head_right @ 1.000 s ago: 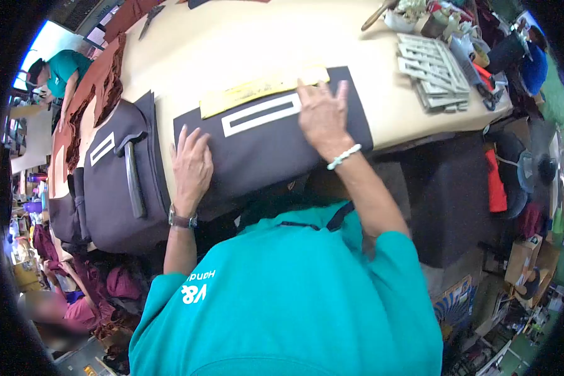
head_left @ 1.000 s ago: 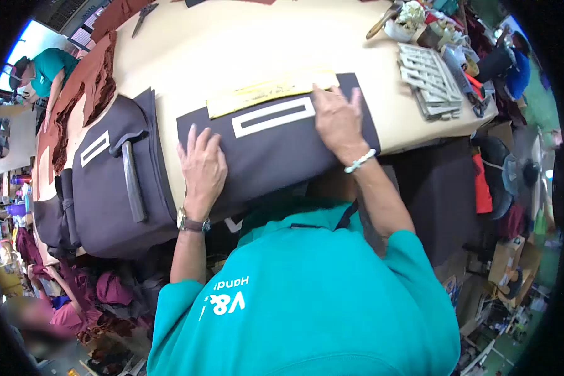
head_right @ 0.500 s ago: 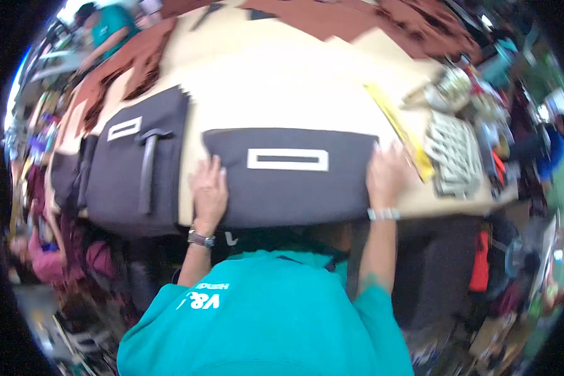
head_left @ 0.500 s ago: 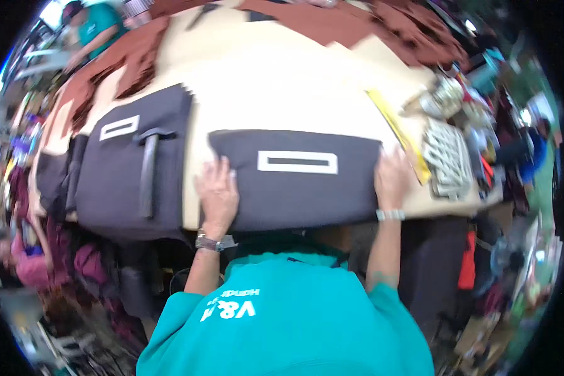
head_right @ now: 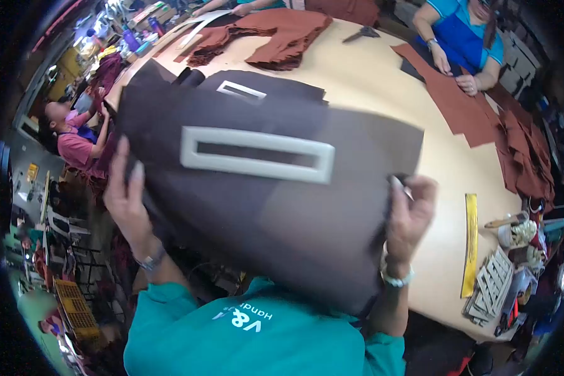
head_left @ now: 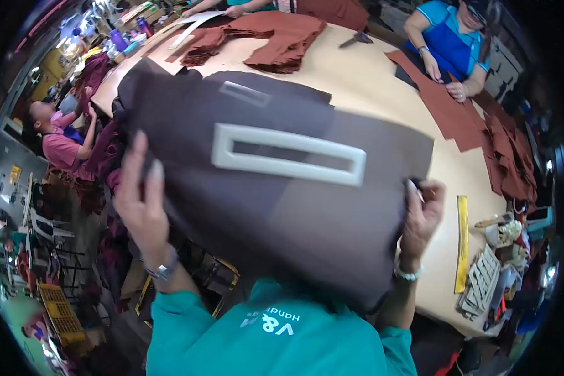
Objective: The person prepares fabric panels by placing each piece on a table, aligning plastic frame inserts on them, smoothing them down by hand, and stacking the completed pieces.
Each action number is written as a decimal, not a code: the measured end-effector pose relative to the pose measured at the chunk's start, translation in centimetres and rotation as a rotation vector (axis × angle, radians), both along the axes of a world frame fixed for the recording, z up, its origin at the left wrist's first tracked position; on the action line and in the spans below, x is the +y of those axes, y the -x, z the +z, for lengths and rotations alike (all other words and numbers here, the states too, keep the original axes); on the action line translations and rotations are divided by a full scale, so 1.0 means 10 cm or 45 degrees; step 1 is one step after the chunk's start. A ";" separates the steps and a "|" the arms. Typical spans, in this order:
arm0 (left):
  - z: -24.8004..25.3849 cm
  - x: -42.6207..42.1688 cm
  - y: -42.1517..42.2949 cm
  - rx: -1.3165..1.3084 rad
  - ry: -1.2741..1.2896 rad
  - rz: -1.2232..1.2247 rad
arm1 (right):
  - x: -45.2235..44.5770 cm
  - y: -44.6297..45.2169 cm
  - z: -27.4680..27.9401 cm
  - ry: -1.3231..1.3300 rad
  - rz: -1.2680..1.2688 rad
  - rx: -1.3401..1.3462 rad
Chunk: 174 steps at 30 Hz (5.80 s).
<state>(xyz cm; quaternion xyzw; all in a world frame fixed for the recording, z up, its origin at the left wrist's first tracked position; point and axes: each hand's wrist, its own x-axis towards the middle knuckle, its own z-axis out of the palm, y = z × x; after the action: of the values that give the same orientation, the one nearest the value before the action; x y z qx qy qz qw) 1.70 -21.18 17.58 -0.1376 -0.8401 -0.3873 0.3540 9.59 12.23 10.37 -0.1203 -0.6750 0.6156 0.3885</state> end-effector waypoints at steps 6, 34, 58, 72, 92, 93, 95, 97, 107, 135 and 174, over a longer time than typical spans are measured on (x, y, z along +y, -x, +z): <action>0.04 -0.86 1.67 0.139 0.535 0.104 | -0.62 1.33 -0.14 -0.193 0.243 0.100; -1.51 -0.02 3.64 -0.427 0.976 0.353 | -0.72 2.23 -1.01 -0.724 0.129 -0.353; -1.83 0.77 3.08 -0.530 0.820 -0.076 | -0.15 1.01 -1.02 -0.409 0.036 -0.276; -1.76 0.80 3.01 -0.547 0.903 -0.016 | -0.92 1.20 -0.31 -0.500 0.286 0.066; -1.22 2.05 0.27 -0.016 -0.091 -1.186 | -0.39 1.03 -0.46 0.547 -0.209 0.348; -1.28 2.13 0.11 -0.069 -0.144 -1.193 | -0.31 0.88 -0.45 0.572 -0.288 0.299; -1.35 2.33 -0.18 -0.084 -0.226 -1.273 | -0.02 0.63 -0.57 0.544 -0.412 0.341; -1.26 2.53 -0.39 0.142 -0.114 -1.323 | 0.13 0.37 -0.57 0.529 -0.528 0.355; -1.37 3.24 -1.71 -0.377 -0.008 -2.008 | 0.87 -1.52 -0.90 0.020 -1.379 0.336; -1.84 3.26 -1.39 -1.189 -0.030 -1.616 | 2.56 -4.74 -2.20 0.590 -2.075 -1.536; -1.69 2.22 -1.05 -1.550 -0.851 -1.224 | 0.19 -0.34 -1.17 -0.473 -0.298 -0.286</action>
<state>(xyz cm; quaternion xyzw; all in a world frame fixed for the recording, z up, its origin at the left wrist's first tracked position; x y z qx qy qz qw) 12.20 1.00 0.68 -0.1356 -0.5755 -0.7305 -0.3416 13.02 14.14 -1.36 -0.1917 -0.7971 0.4144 0.3951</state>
